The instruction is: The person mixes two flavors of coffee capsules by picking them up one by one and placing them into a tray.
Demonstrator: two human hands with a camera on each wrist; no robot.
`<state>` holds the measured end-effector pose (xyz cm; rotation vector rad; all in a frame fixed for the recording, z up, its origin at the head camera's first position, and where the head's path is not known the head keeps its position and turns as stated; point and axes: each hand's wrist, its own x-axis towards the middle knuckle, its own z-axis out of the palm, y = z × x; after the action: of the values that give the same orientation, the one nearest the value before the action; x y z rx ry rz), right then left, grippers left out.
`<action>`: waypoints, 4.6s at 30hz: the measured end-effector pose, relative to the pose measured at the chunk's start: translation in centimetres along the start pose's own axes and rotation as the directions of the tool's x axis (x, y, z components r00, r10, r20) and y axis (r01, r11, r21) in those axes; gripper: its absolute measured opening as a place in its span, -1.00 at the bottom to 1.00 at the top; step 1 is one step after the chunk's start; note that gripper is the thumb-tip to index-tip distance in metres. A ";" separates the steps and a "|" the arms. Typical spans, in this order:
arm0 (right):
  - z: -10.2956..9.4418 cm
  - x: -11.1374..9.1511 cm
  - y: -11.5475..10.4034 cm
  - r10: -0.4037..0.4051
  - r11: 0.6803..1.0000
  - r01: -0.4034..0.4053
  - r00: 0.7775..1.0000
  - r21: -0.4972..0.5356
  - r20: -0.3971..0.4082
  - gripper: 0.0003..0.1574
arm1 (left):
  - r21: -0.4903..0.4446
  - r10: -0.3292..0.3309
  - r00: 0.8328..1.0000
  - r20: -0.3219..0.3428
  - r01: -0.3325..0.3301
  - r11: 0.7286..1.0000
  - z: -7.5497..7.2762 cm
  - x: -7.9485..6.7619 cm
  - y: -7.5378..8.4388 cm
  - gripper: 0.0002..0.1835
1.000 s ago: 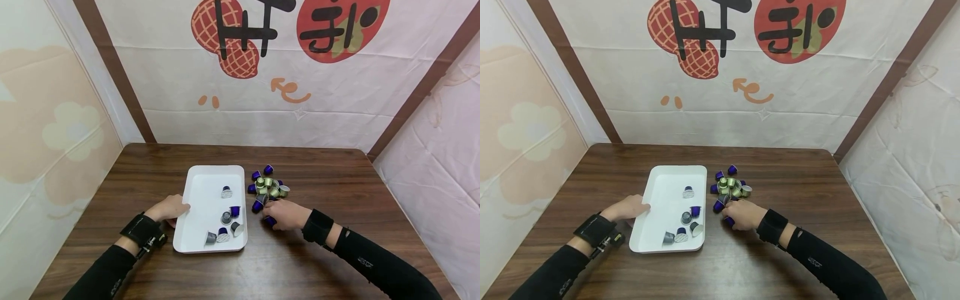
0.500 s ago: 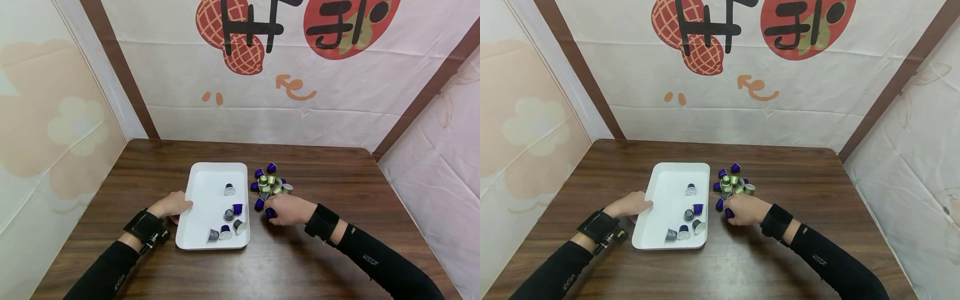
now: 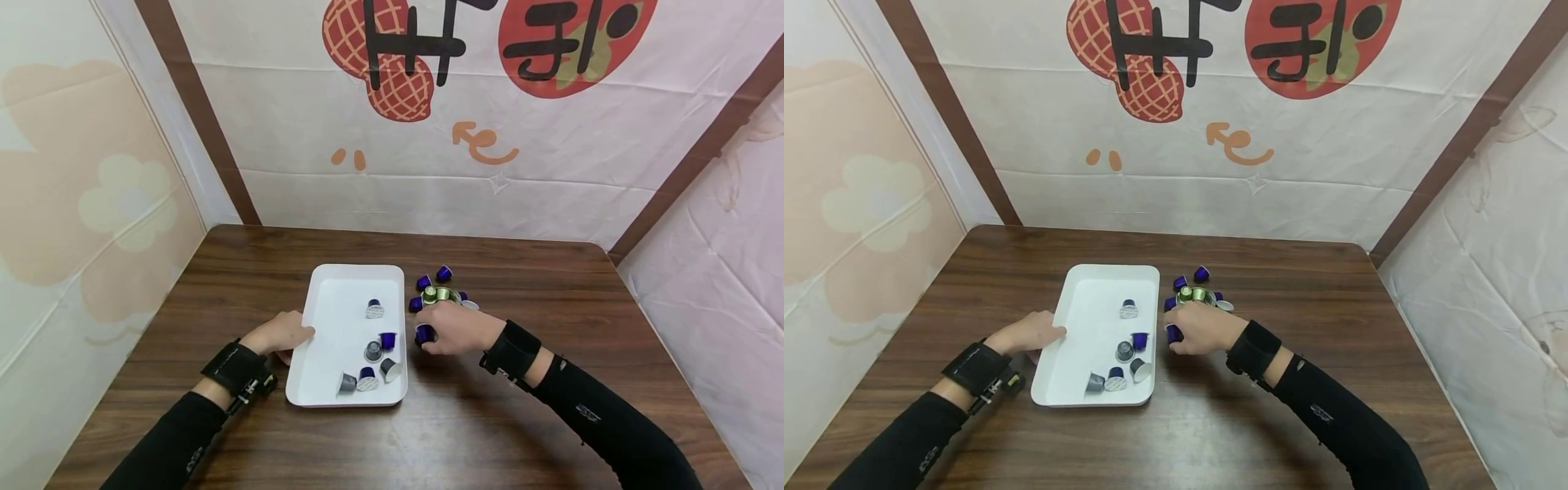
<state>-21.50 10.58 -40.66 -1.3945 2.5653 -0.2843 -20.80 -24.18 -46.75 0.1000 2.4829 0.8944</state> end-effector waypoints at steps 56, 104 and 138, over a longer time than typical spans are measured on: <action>-0.5 5.1 0.2 0.108 0.994 -0.108 0.994 0.030 0.014 -0.71 | -0.025 0.004 1.000 -0.002 -0.004 1.000 0.1 -0.4 0.0 -0.72; 3.5 2.5 -0.4 0.084 0.984 -0.069 0.992 -0.162 0.090 -0.74 | -0.016 0.010 1.000 0.002 -0.010 1.000 0.0 -0.5 0.1 -0.69; -0.7 2.7 -3.4 -0.083 0.989 0.074 0.994 -0.131 -0.069 -0.76 | -0.011 0.016 1.000 -0.010 -0.016 1.000 0.3 -0.2 -0.1 -0.70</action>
<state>-20.37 6.53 -39.36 -1.5606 2.6342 -0.1890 -20.44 -24.18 -46.92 0.1118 2.4897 0.9171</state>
